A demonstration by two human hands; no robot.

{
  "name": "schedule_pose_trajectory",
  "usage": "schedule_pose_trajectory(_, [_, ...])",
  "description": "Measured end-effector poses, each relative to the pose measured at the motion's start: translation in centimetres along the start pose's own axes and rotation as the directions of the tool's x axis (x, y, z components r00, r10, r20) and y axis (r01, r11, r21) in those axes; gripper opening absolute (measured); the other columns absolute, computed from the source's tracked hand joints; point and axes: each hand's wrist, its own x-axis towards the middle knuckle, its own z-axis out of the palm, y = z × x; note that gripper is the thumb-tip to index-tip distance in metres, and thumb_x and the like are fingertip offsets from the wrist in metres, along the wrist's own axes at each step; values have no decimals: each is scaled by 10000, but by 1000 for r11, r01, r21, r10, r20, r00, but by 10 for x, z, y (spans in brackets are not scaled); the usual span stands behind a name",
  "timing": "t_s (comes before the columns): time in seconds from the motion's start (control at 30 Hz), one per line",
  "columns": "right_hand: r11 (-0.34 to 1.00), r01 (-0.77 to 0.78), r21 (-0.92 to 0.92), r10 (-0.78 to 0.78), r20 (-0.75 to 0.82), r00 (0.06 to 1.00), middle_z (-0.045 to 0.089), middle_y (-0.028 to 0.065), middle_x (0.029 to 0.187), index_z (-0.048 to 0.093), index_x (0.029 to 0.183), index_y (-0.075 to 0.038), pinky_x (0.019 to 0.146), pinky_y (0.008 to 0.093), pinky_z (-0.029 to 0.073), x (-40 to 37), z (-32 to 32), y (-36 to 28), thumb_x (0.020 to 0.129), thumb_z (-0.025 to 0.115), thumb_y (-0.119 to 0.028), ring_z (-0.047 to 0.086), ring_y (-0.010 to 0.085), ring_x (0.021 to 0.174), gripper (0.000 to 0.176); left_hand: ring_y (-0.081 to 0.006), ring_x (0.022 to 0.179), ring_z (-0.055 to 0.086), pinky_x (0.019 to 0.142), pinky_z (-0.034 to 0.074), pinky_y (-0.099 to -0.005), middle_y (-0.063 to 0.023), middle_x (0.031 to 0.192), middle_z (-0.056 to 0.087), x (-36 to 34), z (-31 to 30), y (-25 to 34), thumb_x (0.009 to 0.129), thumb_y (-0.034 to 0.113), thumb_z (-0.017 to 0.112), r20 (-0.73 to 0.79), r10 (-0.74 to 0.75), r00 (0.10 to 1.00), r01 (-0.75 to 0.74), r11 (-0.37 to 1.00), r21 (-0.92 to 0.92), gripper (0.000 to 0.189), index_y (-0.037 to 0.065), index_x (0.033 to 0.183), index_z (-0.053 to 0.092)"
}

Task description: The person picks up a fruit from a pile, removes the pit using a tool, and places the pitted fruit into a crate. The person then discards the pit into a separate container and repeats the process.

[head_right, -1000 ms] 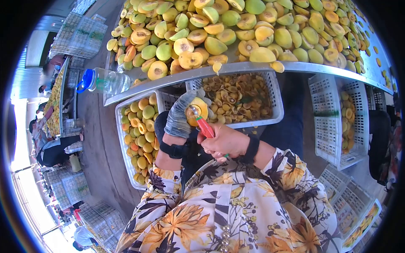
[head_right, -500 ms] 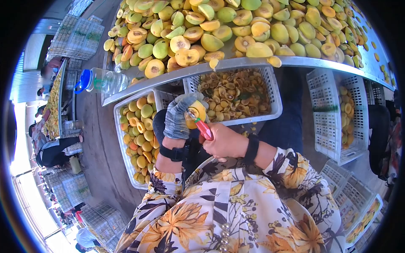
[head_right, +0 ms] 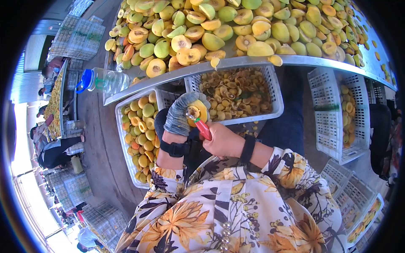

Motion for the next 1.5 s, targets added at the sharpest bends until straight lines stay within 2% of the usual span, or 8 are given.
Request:
schedule_pose_trajectory(0.2, [868, -259, 424, 131, 308, 942, 423, 10, 556, 436, 896, 3, 316, 227, 312, -4, -8, -6, 753, 445, 3, 396, 70, 379, 143, -214, 660, 615, 617, 513, -296, -124, 755, 626, 4, 4, -19, 752, 140, 632, -107, 454, 884, -402, 858, 320, 210, -42, 855, 617])
schedule_pose_trajectory(0.33, [992, -63, 108, 43, 180, 983, 412, 0, 571, 428, 925, -8, 328, 209, 306, 0, -10, -2, 775, 441, -2, 369, 51, 396, 150, -221, 665, 618, 611, 521, -314, -127, 772, 626, 2, -6, -10, 758, 155, 627, -43, 99, 994, -95, 992, 83, 232, -42, 879, 608])
schedule_pose_trajectory(0.77, [833, -96, 545, -203, 463, 863, 393, -6, 572, 467, 912, -32, 330, 190, 297, 1, -16, -7, 794, 544, -52, 327, 38, 374, 143, -237, 544, 582, 466, 482, -319, -68, 729, 612, 36, -47, -34, 786, 395, 574, -273, 26, 962, -75, 983, -169, 308, 104, 885, 583])
schedule_pose_trajectory(0.9, [916, 40, 399, -55, 24, 998, 471, 6, 572, 470, 958, -39, 320, 222, 347, 11, -47, -14, 787, 538, -54, 446, 69, 379, 185, -209, 764, 598, 554, 474, -349, -47, 864, 619, 21, -44, -19, 834, 513, 449, -497, -17, 867, -97, 975, -202, 441, 113, 942, 597])
schedule_pose_trajectory(1.07, [699, 28, -715, -367, -325, 872, 575, 171, 662, 480, 916, 22, 452, 342, 451, 46, -69, 33, 739, 582, -139, 582, 269, 510, 261, -221, 914, 565, 733, 471, -350, -77, 1020, 597, 7, -45, -13, 895, 465, 320, -388, 151, 909, -232, 958, -171, 488, 85, 1075, 568])
schedule_pose_trajectory(1.2, [768, -172, -617, -104, -385, 917, 590, 220, 754, 522, 918, 14, 660, 402, 461, 44, -61, 23, 713, 612, -196, 591, 365, 752, 307, -204, 1049, 523, 923, 410, -322, -90, 1090, 574, -18, -34, -8, 942, 318, 261, -335, 219, 917, -278, 950, -141, 436, 27, 1138, 519])
schedule_pose_trajectory(1.37, [749, -11, -662, -299, -354, 886, 549, 64, 723, 530, 930, -41, 628, 290, 437, 42, -65, 43, 711, 657, -154, 537, 162, 651, 277, -200, 878, 586, 746, 503, -323, -83, 957, 611, -22, -67, -27, 855, 257, 492, -449, 487, 749, -496, 862, 108, 239, 62, 972, 566])
schedule_pose_trajectory(1.5, [933, -181, -312, 16, -466, 884, 508, 54, 620, 471, 1004, -21, 400, 260, 399, 28, -59, 40, 765, 608, -157, 496, 130, 423, 307, -211, 815, 591, 682, 502, -289, -74, 964, 605, -83, -84, -6, 799, 279, 529, -286, 340, 896, -407, 886, -220, 328, 30, 1007, 573])
